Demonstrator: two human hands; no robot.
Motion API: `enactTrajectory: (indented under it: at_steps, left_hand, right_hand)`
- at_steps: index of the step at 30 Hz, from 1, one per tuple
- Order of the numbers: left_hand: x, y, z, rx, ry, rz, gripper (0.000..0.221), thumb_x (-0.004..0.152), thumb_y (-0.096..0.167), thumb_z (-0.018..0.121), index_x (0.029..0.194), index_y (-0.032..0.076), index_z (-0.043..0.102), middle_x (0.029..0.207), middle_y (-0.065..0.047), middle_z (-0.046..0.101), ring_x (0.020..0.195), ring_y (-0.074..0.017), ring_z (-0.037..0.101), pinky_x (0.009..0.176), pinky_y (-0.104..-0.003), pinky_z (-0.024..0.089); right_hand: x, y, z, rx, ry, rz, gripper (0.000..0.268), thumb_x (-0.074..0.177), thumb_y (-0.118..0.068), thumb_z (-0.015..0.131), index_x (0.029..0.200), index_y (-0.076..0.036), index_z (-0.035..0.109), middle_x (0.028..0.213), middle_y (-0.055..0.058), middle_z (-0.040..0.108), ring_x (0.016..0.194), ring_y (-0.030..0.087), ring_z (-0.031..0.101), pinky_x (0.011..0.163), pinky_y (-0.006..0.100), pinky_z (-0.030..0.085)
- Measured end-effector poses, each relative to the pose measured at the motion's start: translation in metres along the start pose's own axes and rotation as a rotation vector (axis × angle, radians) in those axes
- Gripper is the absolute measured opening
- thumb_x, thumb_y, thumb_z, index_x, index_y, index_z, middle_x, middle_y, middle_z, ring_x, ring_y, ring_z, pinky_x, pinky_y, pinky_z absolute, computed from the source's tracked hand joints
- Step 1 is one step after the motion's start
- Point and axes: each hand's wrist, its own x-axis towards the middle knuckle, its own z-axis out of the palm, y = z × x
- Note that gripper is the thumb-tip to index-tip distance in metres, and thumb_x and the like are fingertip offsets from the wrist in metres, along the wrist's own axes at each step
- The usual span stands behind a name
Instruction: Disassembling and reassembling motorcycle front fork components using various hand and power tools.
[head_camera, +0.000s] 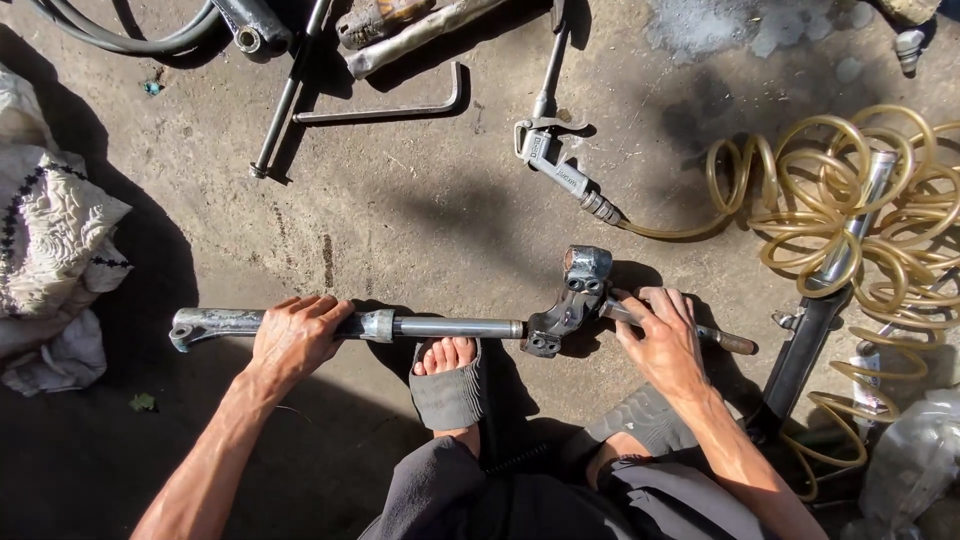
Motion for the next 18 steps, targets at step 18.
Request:
enactTrajectory:
  at_steps: [18]
  left_hand:
    - [0.057,-0.014,-0.038,0.071,-0.155,0.222,0.036,0.076,0.029,0.077,0.110,0.023,0.066,0.091,0.004,0.070,0.074,-0.0221,0.069,0.052,-0.040,0.052]
  right_hand:
    - [-0.280,-0.094,0.045,0.666,-0.404,1.180,0.032,0.097,-0.032,0.072,0.107,-0.002,0.076,0.108,0.008,0.080,0.081,0.020,0.073,0.082,0.034,0.055]
